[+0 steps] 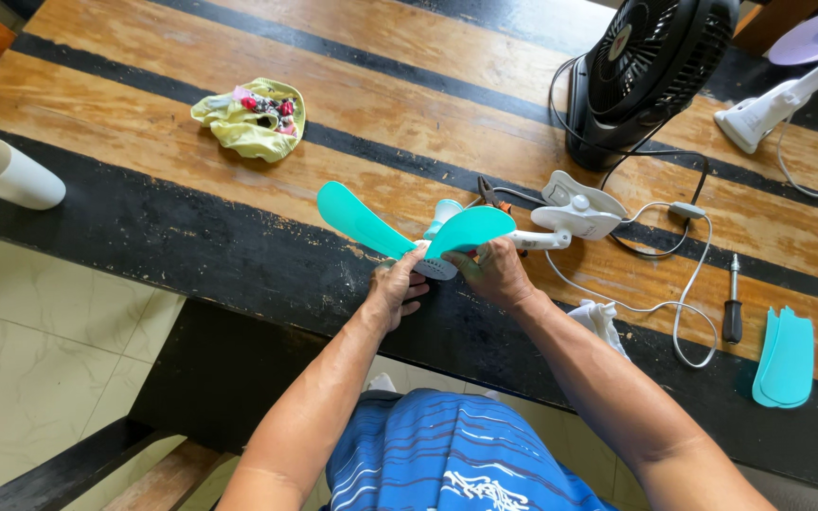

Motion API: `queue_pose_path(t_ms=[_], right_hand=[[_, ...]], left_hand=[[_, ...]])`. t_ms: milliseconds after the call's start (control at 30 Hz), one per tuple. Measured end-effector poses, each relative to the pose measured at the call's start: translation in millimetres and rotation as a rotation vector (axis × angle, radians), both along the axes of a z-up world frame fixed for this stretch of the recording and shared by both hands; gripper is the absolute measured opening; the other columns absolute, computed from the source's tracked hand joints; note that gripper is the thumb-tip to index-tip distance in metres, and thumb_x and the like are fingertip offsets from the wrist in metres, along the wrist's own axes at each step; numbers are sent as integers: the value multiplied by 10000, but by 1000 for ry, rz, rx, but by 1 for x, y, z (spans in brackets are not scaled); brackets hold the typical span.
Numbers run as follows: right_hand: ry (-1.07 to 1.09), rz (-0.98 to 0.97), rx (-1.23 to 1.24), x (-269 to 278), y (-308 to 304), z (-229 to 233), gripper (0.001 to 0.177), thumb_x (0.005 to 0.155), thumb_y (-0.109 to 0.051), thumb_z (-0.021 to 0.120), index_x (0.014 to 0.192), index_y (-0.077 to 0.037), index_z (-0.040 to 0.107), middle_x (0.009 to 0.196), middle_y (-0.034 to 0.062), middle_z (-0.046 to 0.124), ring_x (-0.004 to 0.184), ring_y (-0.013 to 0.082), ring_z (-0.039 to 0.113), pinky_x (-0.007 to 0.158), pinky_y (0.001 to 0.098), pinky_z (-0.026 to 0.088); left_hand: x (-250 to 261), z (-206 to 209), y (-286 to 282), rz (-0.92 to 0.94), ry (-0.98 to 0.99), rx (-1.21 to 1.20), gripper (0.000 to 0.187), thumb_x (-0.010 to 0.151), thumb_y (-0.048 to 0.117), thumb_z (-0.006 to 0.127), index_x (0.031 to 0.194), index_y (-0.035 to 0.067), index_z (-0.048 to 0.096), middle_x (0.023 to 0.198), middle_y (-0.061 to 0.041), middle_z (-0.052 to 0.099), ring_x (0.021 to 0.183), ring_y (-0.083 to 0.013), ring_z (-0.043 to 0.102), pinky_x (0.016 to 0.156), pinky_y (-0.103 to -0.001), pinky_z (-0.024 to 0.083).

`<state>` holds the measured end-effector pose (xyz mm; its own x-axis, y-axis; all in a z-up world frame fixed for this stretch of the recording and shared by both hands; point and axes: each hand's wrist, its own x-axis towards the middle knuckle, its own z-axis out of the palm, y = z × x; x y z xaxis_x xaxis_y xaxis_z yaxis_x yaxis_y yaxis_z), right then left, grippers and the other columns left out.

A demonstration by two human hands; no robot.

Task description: The person wipes each teal fan blade with a white cloth, then attaches the blades one by one to a small white fan motor. The person repeats this process for multiple blades, cleaning and installing them sequentially.

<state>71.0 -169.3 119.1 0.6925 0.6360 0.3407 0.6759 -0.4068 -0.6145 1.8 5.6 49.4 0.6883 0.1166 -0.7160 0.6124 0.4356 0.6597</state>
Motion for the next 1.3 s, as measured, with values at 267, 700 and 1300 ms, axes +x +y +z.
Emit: queue_pose_path(t_ms=[267, 700, 1300], right_hand=[[220, -140, -5, -7, -11, -23, 301, 825, -241, 850, 1020, -38, 743, 904, 101, 756, 786, 204, 743, 724, 336, 611], [433, -310, -109, -28, -16, -39, 468, 795, -232, 843, 1187, -43, 668, 1134, 121, 710, 922, 221, 728, 822, 355, 601], [452, -311, -107, -31, -18, -43, 483, 823, -238, 822, 1234, -61, 639, 1132, 111, 722, 958, 225, 728, 846, 358, 604]], left_hand=[[-1, -5, -1, 15, 13, -15, 867, 693, 682, 715, 1378, 175, 560, 1283, -133, 626, 1129, -309, 646, 951, -532, 451], [2, -44, 10, 50, 12, -167, 720, 886, 601, 594, 1376, 76, 540, 1194, -175, 740, 1109, -320, 706, 1007, -511, 457], [-7, -49, 7, 91, -41, -152, 742, 900, 634, 611, 1335, 33, 590, 1164, -182, 729, 1061, -306, 712, 934, -462, 501]])
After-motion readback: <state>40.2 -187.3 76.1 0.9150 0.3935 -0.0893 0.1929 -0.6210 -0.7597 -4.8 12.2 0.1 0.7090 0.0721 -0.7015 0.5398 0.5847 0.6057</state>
